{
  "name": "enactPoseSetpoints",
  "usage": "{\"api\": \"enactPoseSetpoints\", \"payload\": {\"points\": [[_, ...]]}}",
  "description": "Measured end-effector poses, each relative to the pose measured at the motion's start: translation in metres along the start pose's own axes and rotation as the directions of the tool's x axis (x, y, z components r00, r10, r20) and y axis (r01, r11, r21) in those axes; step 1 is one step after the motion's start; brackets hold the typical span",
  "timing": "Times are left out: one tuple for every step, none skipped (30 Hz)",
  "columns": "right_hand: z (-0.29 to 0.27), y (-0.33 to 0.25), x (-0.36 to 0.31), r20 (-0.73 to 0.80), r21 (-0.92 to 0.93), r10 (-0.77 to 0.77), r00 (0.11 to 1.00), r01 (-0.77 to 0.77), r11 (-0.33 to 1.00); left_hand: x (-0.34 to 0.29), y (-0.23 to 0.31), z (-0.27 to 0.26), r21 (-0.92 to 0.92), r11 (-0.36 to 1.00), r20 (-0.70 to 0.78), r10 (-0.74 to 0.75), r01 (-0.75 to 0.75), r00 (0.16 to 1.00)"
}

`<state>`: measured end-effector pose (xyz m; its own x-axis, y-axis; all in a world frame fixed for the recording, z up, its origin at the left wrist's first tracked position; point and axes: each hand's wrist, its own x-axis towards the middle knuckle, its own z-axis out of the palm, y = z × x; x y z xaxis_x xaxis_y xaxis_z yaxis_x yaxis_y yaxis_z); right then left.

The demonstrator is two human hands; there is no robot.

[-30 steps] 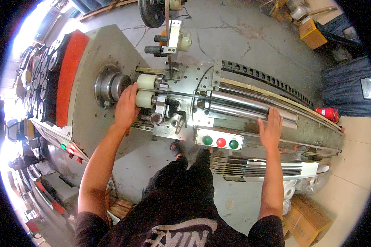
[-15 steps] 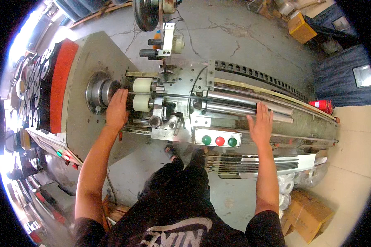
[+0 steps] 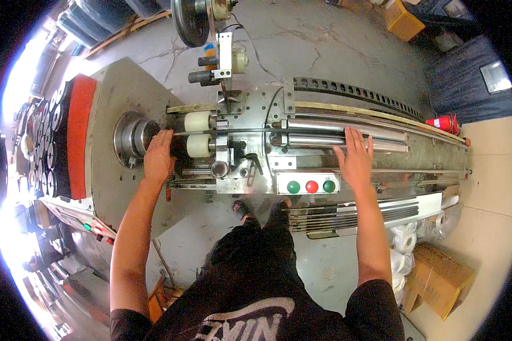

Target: The person operates a rod-forming machine by loading metal rods into the mechanism, applying tape to secure the materials, and pressing buttons on the control interface to advance the process. They then gather the finished rods and move them to a separate worktable.

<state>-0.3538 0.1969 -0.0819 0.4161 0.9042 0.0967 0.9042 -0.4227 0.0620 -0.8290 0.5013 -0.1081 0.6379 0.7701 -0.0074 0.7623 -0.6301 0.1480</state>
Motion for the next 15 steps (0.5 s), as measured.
{"api": "enactPoseSetpoints", "payload": {"points": [[-0.001,-0.004,0.001,0.011,0.002,0.005,1.0,-0.005,1.0,0.001,-0.001,-0.001,0.002,1.0,0.007,0.002,-0.002,1.0],[-0.002,-0.008,0.002,0.0,0.014,0.005,1.0,-0.005,1.0,0.001,-0.002,-0.001,0.005,1.0,0.014,0.004,-0.005,1.0],[-0.002,-0.012,0.002,-0.005,0.002,0.0,1.0,0.0,1.0,0.002,-0.003,-0.002,0.0,1.0,0.017,0.003,-0.003,1.0],[-0.003,-0.015,0.003,-0.009,-0.013,-0.008,1.0,0.008,1.0,0.002,-0.003,-0.003,-0.007,1.0,0.021,-0.002,0.002,1.0],[-0.004,-0.019,0.004,-0.013,-0.027,-0.016,1.0,0.016,1.0,0.002,-0.004,-0.004,-0.014,1.0,0.024,-0.007,0.007,1.0],[-0.005,-0.023,0.005,-0.016,-0.015,-0.011,1.0,0.011,1.0,0.002,-0.005,-0.004,-0.019,1.0,0.03,0.0,0.001,1.0],[-0.006,-0.026,0.005,-0.017,-0.012,-0.011,1.0,0.011,1.0,0.003,-0.005,-0.005,-0.023,1.0,0.036,0.007,-0.006,0.999],[-0.006,-0.029,0.005,-0.018,-0.009,-0.011,1.0,0.011,1.0,0.005,-0.005,-0.006,-0.027,1.0,0.041,0.014,-0.013,0.999],[-0.006,-0.031,0.005,-0.019,-0.006,-0.011,1.0,0.011,1.0,0.006,-0.004,-0.007,-0.029,0.999,0.049,0.016,-0.014,0.999],[-0.005,-0.034,0.005,-0.024,-0.007,-0.013,1.0,0.013,1.0,0.007,-0.002,-0.008,-0.033,0.999,0.058,0.019,-0.017,0.998],[-0.004,-0.037,0.006,-0.028,-0.008,-0.015,0.999,0.015,1.0,0.009,0.0,-0.009,-0.037,0.999,0.067,0.023,-0.02,0.997],[-0.003,-0.04,0.006,-0.032,-0.009,-0.017,0.999,0.017,1.0,0.01,-0.001,-0.007,-0.038,0.999,0.067,0.03,-0.028,0.997],[-0.002,-0.043,0.006,-0.038,-0.008,-0.021,0.999,0.021,1.0,0.011,-0.002,-0.006,-0.042,0.999,0.066,0.038,-0.036,0.997],[-0.002,-0.046,0.006,-0.045,-0.007,-0.025,0.999,0.025,1.0,0.012,-0.001,-0.005,-0.045,0.998,0.065,0.046,-0.043,0.997],[-0.002,-0.049,0.006,-0.051,-0.006,-0.029,0.998,0.029,1.0,0.013,-0.001,-0.003,-0.042,0.998,0.068,0.043,-0.041,0.997]]}}
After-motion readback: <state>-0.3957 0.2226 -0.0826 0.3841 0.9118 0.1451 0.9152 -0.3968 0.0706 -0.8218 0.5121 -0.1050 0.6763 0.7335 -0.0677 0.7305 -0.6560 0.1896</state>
